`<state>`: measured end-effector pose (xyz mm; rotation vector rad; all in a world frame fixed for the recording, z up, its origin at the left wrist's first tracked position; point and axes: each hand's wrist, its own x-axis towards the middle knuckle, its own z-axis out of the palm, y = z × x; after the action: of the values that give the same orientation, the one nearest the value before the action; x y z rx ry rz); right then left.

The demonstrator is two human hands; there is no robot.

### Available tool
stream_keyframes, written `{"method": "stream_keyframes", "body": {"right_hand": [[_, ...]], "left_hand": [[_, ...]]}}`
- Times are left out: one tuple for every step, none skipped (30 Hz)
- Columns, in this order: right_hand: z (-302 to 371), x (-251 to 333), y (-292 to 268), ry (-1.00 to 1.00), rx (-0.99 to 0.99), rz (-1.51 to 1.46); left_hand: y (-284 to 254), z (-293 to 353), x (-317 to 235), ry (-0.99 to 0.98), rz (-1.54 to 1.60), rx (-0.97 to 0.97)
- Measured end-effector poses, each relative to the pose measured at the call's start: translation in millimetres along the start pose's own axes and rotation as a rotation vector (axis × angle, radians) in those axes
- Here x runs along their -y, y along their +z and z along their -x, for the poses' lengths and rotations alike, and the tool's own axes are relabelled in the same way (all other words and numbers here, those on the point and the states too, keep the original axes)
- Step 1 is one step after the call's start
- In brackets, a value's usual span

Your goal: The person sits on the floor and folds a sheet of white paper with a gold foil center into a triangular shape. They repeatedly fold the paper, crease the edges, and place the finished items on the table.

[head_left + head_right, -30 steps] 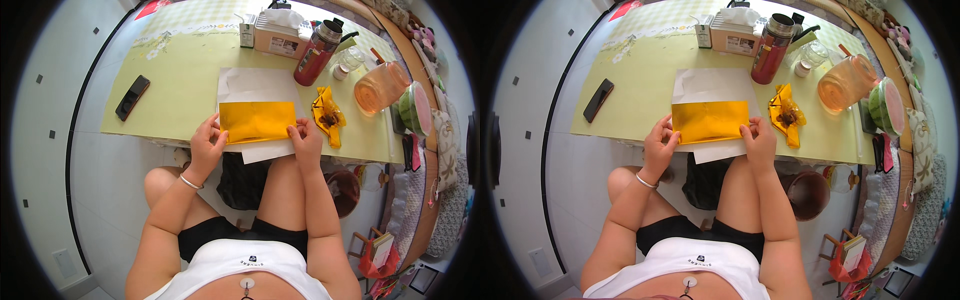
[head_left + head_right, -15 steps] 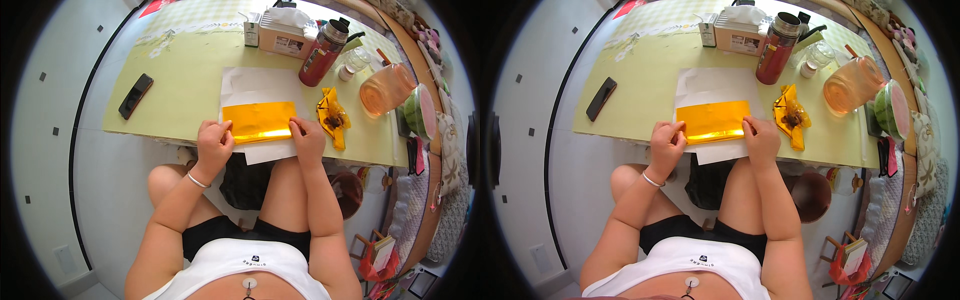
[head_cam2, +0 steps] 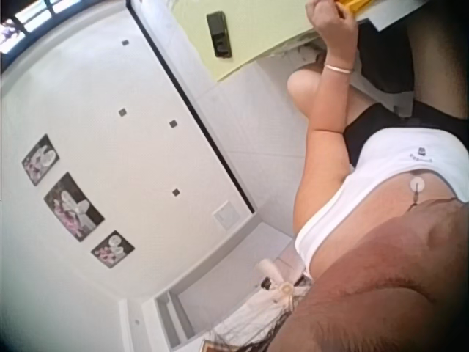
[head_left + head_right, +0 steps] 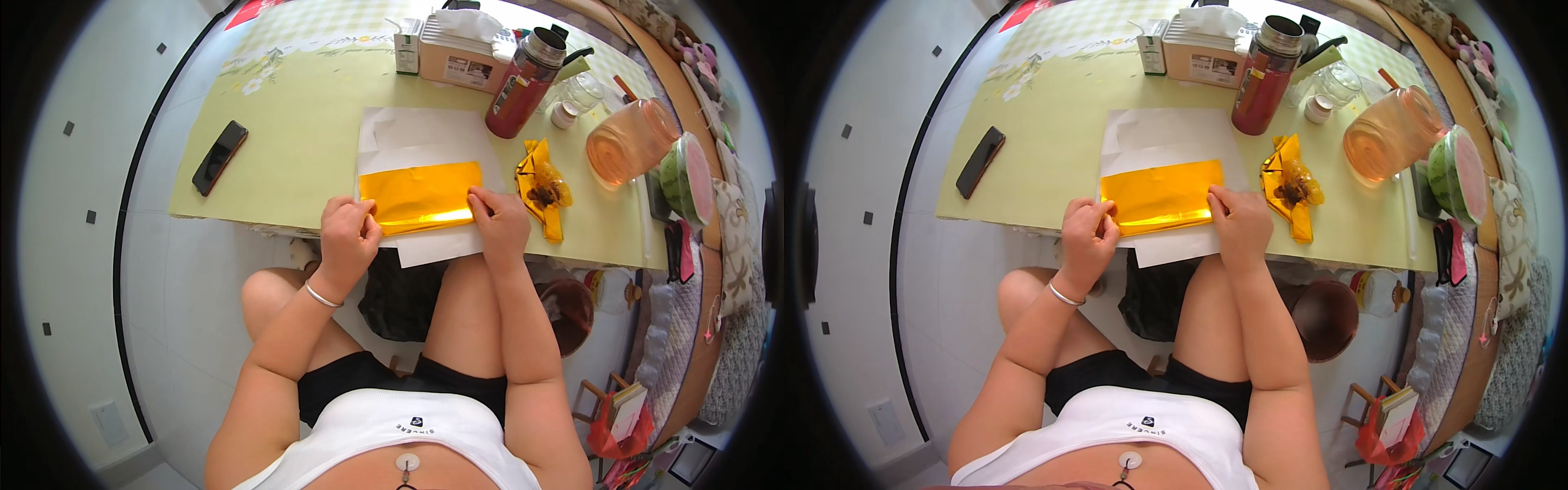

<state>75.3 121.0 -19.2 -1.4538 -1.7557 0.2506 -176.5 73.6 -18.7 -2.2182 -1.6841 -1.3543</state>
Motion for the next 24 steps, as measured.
{"method": "stream_keyframes", "body": {"right_hand": [[0.4, 0.6, 1.4, -0.006, -0.010, 0.003], [0.8, 0.4, 2.1, -0.013, -0.020, 0.006], [0.9, 0.1, 3.0, -0.013, -0.017, 0.014], [1.1, -0.4, 3.6, -0.014, -0.014, 0.023], [1.1, -0.9, 2.9, -0.015, -0.011, 0.032], [1.3, -0.4, 2.4, -0.016, -0.006, 0.050], [1.5, 0.3, 1.2, -0.017, -0.001, 0.068], [1.5, 1.2, 0.1, -0.018, 0.005, 0.086], [1.2, 2.0, -0.9, -0.024, 0.007, 0.100], [1.0, 2.8, -1.9, -0.030, 0.009, 0.114], [0.6, 4.0, -3.2, -0.035, 0.011, 0.128], [-0.8, 7.4, -3.8, -0.093, 0.004, 0.177], [-3.5, 10.7, -5.8, -0.149, -0.004, 0.229], [-5.7, 13.5, -6.7, -0.205, -0.013, 0.280], [-7.5, 14.7, -7.0, -0.274, 0.004, 0.332], [-9.2, 16.9, -6.6, -0.344, 0.022, 0.382], [-9.8, 19.8, -6.2, -0.414, 0.039, 0.432], [-3.0, 15.0, 1.7, -0.479, 0.123, 0.335], [12.5, 2.8, 18.3, -0.541, 0.208, 0.236], [27.6, -0.6, 30.1, -0.602, 0.300, 0.128], [35.2, 30.1, 13.8, -0.490, 0.536, 0.104], [39.2, 32.1, 5.3, -0.490, 0.569, 0.133], [39.7, 28.6, -2.8, -0.489, 0.602, 0.163], [36.5, 20.6, -12.0, -0.482, 0.608, 0.193]], "left_hand": [[0.2, 0.3, 0.1, 0.007, -0.005, -0.006], [0.4, 1.0, 0.3, 0.004, -0.003, 0.001], [-0.6, 1.7, 1.3, 0.002, -0.004, 0.008], [-0.5, 2.1, 1.4, -0.001, -0.006, 0.015], [0.5, 2.2, 0.8, -0.006, -0.024, 0.032], [-0.8, 1.2, -0.2, -0.012, -0.048, 0.051], [-2.3, 0.0, -1.5, -0.019, -0.073, 0.069], [-3.9, -1.0, -3.6, 0.033, -0.152, 0.056], [-8.6, -9.0, -13.2, 0.086, -0.231, 0.042], [-10.6, -14.1, -18.7, 0.139, -0.310, 0.028], [-8.1, -17.0, -17.6, 0.228, -0.235, 0.088], [-5.8, -20.0, -13.7, 0.314, -0.165, 0.147], [-2.6, -21.5, -10.0, 0.400, -0.089, 0.207], [-4.4, -17.2, 2.3, 0.435, -0.151, 0.407], [-6.2, -18.8, -0.2, 0.448, -0.161, 0.444], [-9.6, -21.1, -3.6, 0.461, -0.173, 0.482], [-12.2, -22.4, -6.1, 0.473, -0.185, 0.518], [-13.4, -21.1, -6.6, 0.492, -0.261, 0.647], [-14.0, -20.0, -8.4, 0.469, -0.234, 0.685], [-15.4, -16.2, -8.2, 0.438, -0.209, 0.727], [-19.8, -9.7, -6.1, 0.394, -0.188, 0.768], [-23.2, -6.1, -7.9, 0.362, -0.163, 0.804], [-29.0, -0.8, -8.0, 0.343, -0.193, 0.799], [-37.4, 5.4, -6.0, 0.326, -0.224, 0.797]]}}
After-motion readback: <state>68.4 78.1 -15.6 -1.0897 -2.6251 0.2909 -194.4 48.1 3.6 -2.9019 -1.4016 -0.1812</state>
